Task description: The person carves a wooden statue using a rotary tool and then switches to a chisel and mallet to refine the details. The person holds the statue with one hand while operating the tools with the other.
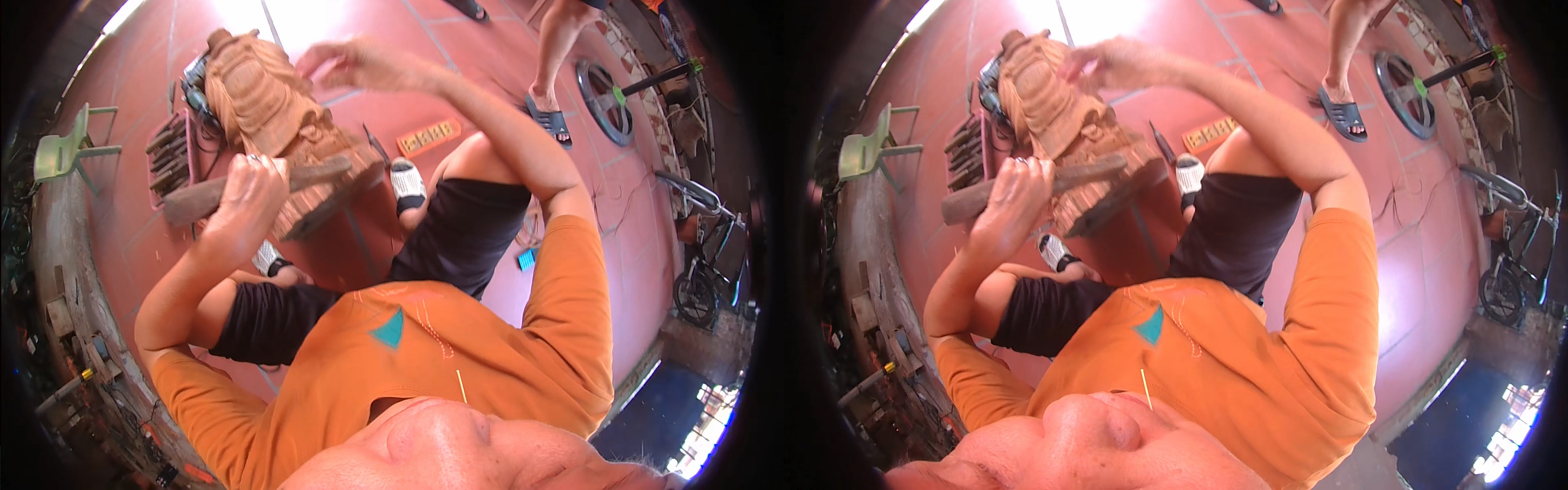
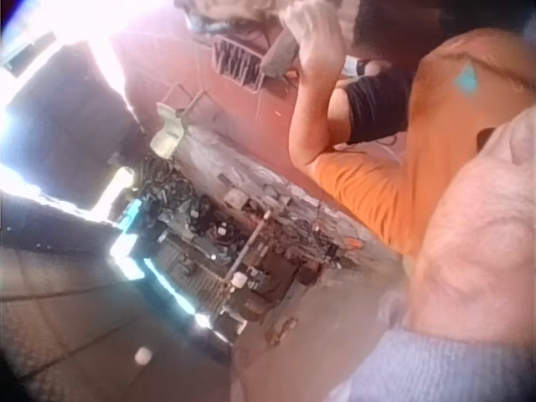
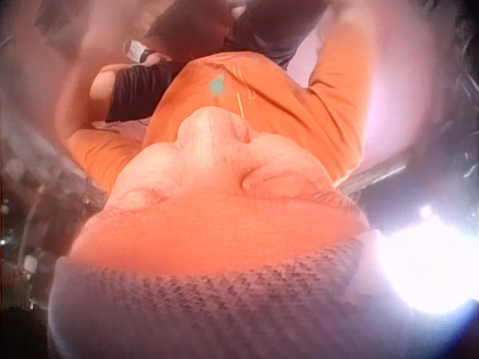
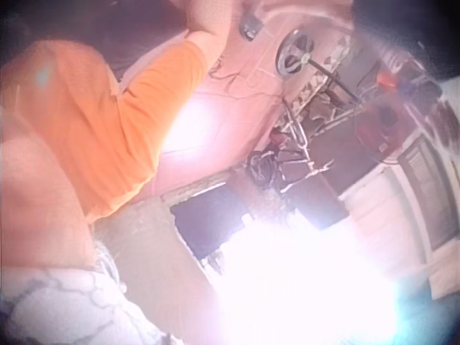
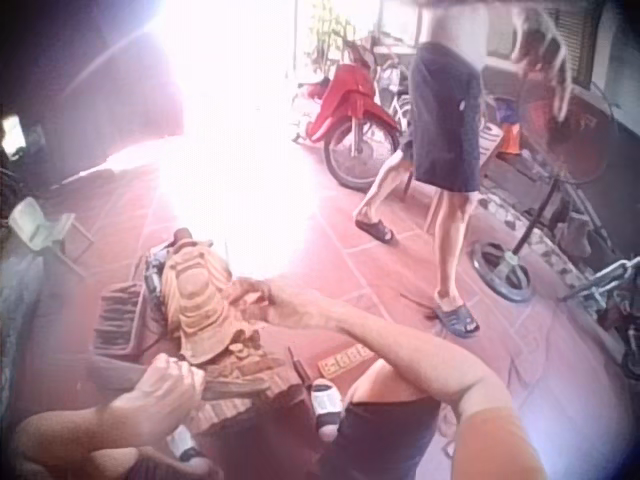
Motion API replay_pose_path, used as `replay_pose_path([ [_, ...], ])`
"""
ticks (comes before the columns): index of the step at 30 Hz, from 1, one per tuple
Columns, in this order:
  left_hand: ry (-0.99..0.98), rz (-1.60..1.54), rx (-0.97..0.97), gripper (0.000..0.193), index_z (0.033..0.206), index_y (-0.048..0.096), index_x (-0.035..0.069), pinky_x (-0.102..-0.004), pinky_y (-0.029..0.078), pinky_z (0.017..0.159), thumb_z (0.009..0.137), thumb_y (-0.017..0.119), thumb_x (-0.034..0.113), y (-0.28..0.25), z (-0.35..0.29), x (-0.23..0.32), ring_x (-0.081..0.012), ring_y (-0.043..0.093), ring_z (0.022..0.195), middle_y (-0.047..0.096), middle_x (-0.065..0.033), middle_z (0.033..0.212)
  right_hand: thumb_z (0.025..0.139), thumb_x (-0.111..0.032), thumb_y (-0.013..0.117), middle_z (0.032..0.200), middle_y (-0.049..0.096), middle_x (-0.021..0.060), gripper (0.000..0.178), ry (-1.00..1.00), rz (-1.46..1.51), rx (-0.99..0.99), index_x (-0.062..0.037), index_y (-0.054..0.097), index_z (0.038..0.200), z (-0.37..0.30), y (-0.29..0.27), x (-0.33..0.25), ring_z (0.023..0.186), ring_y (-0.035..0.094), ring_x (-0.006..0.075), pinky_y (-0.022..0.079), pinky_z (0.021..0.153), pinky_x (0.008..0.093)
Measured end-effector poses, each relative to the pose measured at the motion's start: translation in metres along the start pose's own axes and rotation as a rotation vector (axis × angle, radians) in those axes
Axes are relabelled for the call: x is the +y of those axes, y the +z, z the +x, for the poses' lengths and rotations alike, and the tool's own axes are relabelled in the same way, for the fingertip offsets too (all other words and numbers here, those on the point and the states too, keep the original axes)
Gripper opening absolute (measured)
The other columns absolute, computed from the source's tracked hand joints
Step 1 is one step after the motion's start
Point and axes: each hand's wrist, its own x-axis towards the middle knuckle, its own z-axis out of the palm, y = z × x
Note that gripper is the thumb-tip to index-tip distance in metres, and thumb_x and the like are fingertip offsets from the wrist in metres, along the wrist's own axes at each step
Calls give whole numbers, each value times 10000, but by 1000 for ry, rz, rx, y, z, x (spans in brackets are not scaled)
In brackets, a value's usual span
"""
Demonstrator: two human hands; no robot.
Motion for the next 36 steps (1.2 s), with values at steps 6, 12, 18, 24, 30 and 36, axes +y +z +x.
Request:
replay_pose_path([
  [6, 61, -73, 82, 445, 1222, 519, -68, -433, 364, 1076, 876, 560, 209, 9, -8, -4, -295, 548, 1107, 544, -173, 1089, 1010, -152, 669, 1307, 640, 60, 237, -98, 95, 109, -87, 669, 1238, -28, -40, 27, 1091, 619, 133, 536, 908, 335],
  [12, 22, -216, 205, 238, 1032, 557, 37, -363, 460, 872, 812, 642, 69, 3, 5, -11, -236, 619, 908, 582, -104, 909, 1005, -112, 641, 1133, 717, 42, 234, 7, 82, 206, -63, 667, 1233, -52, -64, 2, 989, 660, 109, 545, 866, 300],
  [18, 73, -126, -128, 812, 1377, 415, -106, -487, 309, 1159, 836, 557, 483, -6, -5, -7, -341, 496, 1218, 496, -213, 1266, 1001, -88, 592, 1121, 725, 59, 248, -8, 111, 199, -37, 658, 1234, -48, -62, 1, 956, 681, 107, 554, 843, 295],
  [24, 49, 34, -10, 676, 1451, 388, -113, -498, 289, 1225, 877, 515, 222, 23, -11, 5, -347, 479, 1295, 483, -223, 1341, 992, -86, 608, 1122, 727, 70, 255, 11, 129, 206, -35, 656, 1237, -52, -62, -6, 962, 684, 120, 556, 847, 297],
  [30, 20, 15, 4, 669, 1447, 392, -110, -495, 292, 1223, 866, 533, 192, 26, -12, 8, -338, 484, 1288, 489, -214, 1324, 984, -94, 644, 1124, 726, 84, 256, 31, 146, 213, -27, 655, 1231, -49, -56, -15, 965, 686, 131, 562, 851, 306],
  [36, 44, 27, 12, 660, 1434, 407, -120, -507, 305, 1212, 870, 515, 203, 22, -18, 5, -333, 486, 1279, 492, -217, 1311, 985, -84, 647, 1140, 717, 82, 235, 14, 134, 156, -26, 663, 1213, -39, -48, -10, 987, 680, 130, 564, 870, 313],
])
